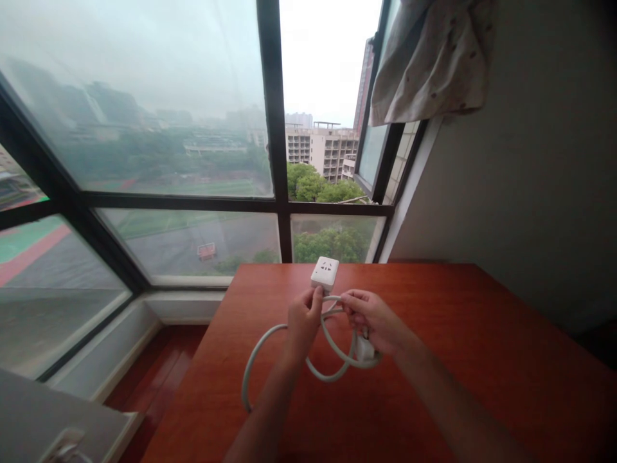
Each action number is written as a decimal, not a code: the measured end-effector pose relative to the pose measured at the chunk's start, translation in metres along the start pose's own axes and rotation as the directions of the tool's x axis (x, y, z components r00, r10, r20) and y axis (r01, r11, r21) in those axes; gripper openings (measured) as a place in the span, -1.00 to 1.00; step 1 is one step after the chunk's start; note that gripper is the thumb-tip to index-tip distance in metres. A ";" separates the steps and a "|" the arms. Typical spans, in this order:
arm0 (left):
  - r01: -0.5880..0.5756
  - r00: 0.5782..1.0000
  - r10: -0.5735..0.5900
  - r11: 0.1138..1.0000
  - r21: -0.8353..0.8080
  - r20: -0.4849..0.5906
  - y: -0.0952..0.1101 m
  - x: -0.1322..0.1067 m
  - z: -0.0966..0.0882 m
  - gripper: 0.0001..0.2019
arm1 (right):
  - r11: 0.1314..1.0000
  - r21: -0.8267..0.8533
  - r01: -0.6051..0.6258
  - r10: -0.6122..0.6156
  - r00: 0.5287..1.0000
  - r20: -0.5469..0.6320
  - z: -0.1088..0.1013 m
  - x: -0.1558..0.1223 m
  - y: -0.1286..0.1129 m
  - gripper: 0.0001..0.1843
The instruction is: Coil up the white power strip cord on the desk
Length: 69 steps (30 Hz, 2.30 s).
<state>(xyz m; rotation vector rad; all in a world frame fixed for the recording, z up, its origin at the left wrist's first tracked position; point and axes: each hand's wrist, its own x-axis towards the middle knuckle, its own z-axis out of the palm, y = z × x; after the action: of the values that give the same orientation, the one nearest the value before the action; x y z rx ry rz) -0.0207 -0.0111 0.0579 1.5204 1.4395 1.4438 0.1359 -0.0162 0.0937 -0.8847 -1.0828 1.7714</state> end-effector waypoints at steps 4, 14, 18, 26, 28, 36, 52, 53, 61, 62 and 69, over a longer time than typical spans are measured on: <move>-0.066 0.998 0.068 0.991 0.119 -0.017 -0.004 -0.002 0.001 -0.60 | 0.994 0.094 -0.055 0.057 0.998 -0.012 0.000 0.003 0.001 -0.71; -0.033 0.999 0.033 0.999 0.035 -0.009 -0.002 -0.003 0.003 -0.62 | 0.858 -0.455 0.239 -0.310 0.947 -0.087 -0.004 -0.001 0.005 -0.72; 0.061 0.998 -0.058 0.993 -0.096 0.037 -0.002 -0.001 0.002 -0.59 | 0.584 -0.738 0.338 -0.421 0.903 0.080 -0.017 -0.010 0.001 -0.78; 0.169 0.971 -0.209 0.945 -0.280 -0.119 -0.012 0.009 -0.010 -0.55 | 0.512 -0.841 0.173 -0.472 0.875 -0.108 -0.083 -0.029 0.036 -0.74; 0.161 0.966 -0.211 0.943 -0.290 -0.151 -0.013 0.009 -0.011 -0.56 | 0.531 -0.828 0.181 -0.354 0.935 -0.023 -0.086 -0.037 0.050 -0.74; 0.093 0.987 -0.109 0.986 -0.136 -0.117 -0.009 0.005 -0.004 -0.58 | 0.629 -0.715 0.305 -0.509 0.857 -0.081 -0.067 -0.035 0.059 -0.69; -0.018 0.998 0.002 0.969 0.247 0.065 -0.007 -0.003 0.006 -0.59 | 0.957 -0.255 0.141 -0.147 0.989 -0.004 -0.058 -0.044 0.025 -0.31; -0.019 0.998 0.004 0.969 0.246 0.060 -0.007 -0.004 0.006 -0.59 | 0.954 -0.273 0.126 -0.137 0.990 -0.025 -0.054 -0.045 0.024 -0.32; 0.025 1.000 -0.021 0.973 0.228 -0.018 -0.007 -0.001 0.003 -0.58 | 0.968 -0.195 0.155 -0.190 0.966 -0.175 -0.049 -0.045 0.039 -0.09; 0.024 1.000 -0.020 0.970 0.242 -0.021 -0.007 -0.002 0.003 -0.58 | 0.970 -0.175 0.166 -0.201 0.958 -0.203 -0.049 -0.046 0.039 -0.09; -0.011 1.000 0.015 0.964 0.267 -0.016 -0.007 -0.004 0.005 -0.59 | 0.591 -0.791 0.158 -0.356 0.931 -0.080 -0.030 -0.049 0.031 -0.40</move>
<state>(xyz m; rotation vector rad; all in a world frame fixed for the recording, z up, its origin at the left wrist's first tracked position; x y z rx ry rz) -0.0175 -0.0115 0.0492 1.6833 1.6930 1.3141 0.1713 -0.0596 0.0604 -1.3167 -1.7599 0.8643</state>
